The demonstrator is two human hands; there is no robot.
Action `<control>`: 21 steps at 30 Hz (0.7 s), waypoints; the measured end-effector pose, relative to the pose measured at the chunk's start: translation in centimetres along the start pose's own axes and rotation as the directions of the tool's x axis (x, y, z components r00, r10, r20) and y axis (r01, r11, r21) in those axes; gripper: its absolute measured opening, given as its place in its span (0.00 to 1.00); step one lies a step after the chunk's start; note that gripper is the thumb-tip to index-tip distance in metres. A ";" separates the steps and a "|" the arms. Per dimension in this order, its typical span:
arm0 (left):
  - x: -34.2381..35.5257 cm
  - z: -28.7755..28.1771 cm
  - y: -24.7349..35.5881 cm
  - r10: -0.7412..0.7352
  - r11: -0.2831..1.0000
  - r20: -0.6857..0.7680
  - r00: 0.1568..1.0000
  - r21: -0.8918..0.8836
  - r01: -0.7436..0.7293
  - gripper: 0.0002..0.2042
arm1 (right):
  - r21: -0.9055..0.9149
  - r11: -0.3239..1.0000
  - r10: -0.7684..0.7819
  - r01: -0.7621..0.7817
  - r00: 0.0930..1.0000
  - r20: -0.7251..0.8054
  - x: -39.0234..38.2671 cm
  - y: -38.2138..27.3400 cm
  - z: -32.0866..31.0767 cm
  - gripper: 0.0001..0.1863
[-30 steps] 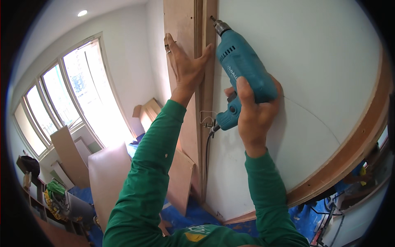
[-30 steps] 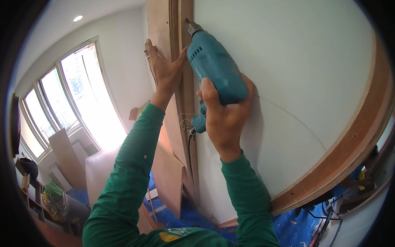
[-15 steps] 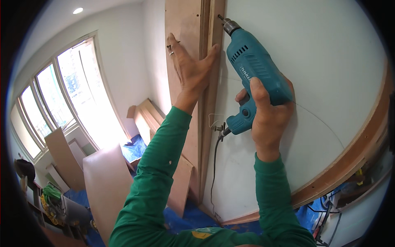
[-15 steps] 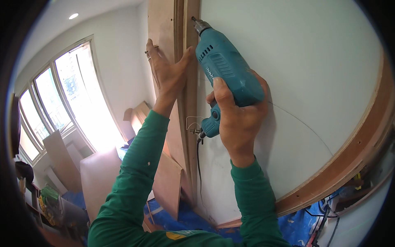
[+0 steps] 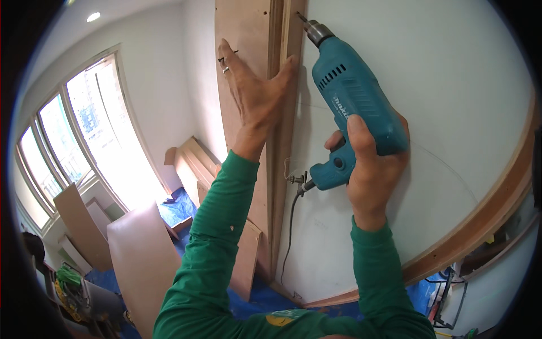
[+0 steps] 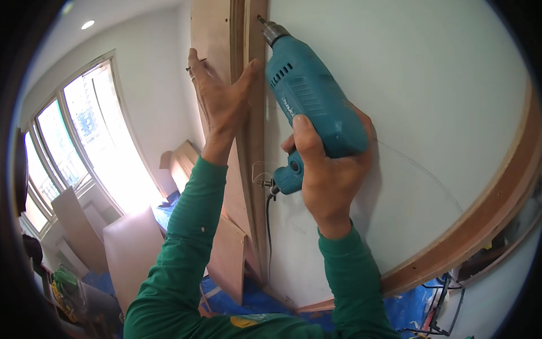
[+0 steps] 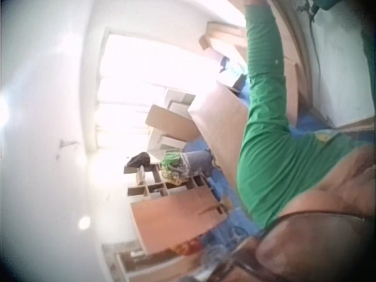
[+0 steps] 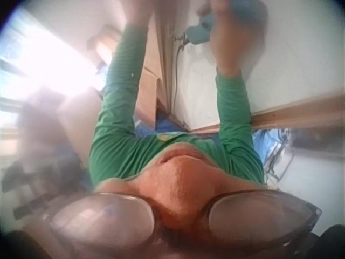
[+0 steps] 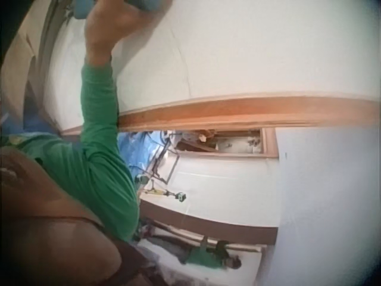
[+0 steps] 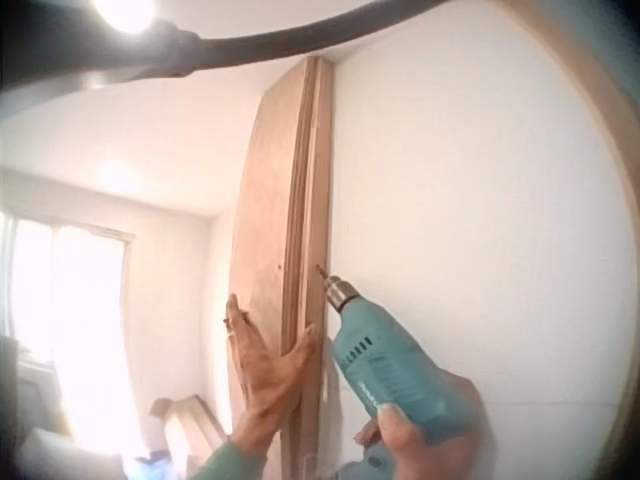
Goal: The person positions a large wooden panel against a wall and uses a power drill to secure it with screws. They work from top to bottom, adjusting their position to reach different areas of the panel.
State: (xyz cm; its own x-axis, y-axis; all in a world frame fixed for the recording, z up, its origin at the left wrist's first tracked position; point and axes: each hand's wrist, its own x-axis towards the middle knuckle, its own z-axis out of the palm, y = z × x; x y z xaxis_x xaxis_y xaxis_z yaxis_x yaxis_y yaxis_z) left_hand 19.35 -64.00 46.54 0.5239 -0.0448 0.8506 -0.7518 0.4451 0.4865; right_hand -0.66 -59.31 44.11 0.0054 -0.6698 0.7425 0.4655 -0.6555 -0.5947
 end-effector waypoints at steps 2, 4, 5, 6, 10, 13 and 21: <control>0.2 0.2 -0.5 0.008 0.999 -0.009 1.000 -0.031 -0.008 0.62 | 0.015 1.000 0.008 -0.008 1.000 -0.014 -0.2 -0.3 -0.1 0.26; 0.3 0.1 -0.4 0.000 1.000 -0.003 1.000 -0.024 0.000 0.62 | -0.008 1.000 0.031 -0.031 1.000 -0.007 -0.5 -0.8 -0.4 0.27; 0.4 -0.1 -0.3 -0.004 1.000 0.000 1.000 -0.020 0.004 0.62 | -0.018 0.999 0.042 -0.042 0.999 -0.002 -0.7 -1.1 -0.7 0.27; 0.3 0.1 -0.5 0.012 1.000 -0.010 1.000 -0.018 -0.012 0.61 | -0.015 0.998 0.053 -0.053 0.999 0.002 -0.8 -1.3 -1.0 0.27; 0.1 0.4 -1.0 0.167 0.985 -0.101 0.981 -0.021 -0.169 0.52 | 0.025 0.998 0.056 -0.055 0.998 -0.023 -1.3 -1.7 -1.6 0.29; 2.8 -0.3 -0.9 0.523 0.851 -0.146 0.840 0.041 -0.523 0.38 | 0.069 0.997 0.038 -0.036 0.999 -0.027 -1.6 -1.6 -1.7 0.29; 10.1 1.7 2.1 0.882 0.384 0.193 0.430 0.234 -0.893 0.18 | 0.028 0.986 -0.166 0.164 0.982 0.095 -0.6 0.8 -2.3 0.25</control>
State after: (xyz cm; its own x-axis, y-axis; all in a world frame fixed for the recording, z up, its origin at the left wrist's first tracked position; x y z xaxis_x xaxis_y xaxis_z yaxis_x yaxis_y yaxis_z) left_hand 22.41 -65.00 56.53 -0.5154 0.2011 0.8331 -0.8503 0.0011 -0.5263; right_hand -2.33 -60.25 42.45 0.0119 -0.5154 0.8569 0.4849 -0.7465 -0.4557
